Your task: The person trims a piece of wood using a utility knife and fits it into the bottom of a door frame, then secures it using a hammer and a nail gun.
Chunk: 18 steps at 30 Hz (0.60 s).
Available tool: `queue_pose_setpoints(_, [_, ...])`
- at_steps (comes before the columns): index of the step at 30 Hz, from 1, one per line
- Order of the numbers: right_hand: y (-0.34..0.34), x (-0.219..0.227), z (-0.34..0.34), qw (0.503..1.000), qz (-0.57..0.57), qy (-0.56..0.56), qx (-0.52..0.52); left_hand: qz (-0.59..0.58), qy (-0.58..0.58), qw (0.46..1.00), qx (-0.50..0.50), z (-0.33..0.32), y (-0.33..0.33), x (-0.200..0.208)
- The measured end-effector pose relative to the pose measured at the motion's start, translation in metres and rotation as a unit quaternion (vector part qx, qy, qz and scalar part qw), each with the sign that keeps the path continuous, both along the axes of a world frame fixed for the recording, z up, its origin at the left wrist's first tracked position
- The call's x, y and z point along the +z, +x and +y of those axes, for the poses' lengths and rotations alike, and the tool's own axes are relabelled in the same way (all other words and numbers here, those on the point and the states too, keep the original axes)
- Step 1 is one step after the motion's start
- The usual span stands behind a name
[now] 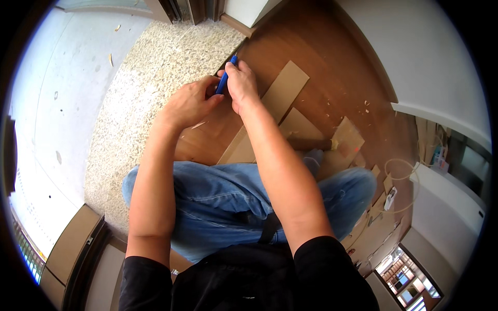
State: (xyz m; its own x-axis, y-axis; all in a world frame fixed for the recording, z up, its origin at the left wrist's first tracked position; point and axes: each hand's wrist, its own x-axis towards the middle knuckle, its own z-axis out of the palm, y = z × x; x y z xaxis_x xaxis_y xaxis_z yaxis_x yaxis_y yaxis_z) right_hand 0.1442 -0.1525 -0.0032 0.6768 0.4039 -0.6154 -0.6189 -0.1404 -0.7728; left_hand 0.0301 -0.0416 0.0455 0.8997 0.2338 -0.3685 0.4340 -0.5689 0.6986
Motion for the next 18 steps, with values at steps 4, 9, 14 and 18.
queue_pose_setpoints(4, [0.006,-0.009,-0.002,1.0,-0.009,0.012,-0.004,0.007,0.016,1.0,0.008,-0.006,0.002,-0.008])
queue_pose_setpoints(9, [0.005,-0.006,-0.002,1.0,0.011,0.027,-0.001,-0.028,0.048,0.998,0.027,-0.009,0.0,-0.016])
queue_pose_setpoints(14, [0.005,0.005,-0.003,0.998,0.058,0.025,-0.008,-0.001,0.029,0.999,0.039,-0.008,0.004,-0.006])
queue_pose_setpoints(18, [0.004,0.007,-0.001,0.998,0.063,0.017,-0.008,0.006,0.031,0.999,0.037,-0.006,0.004,-0.007])
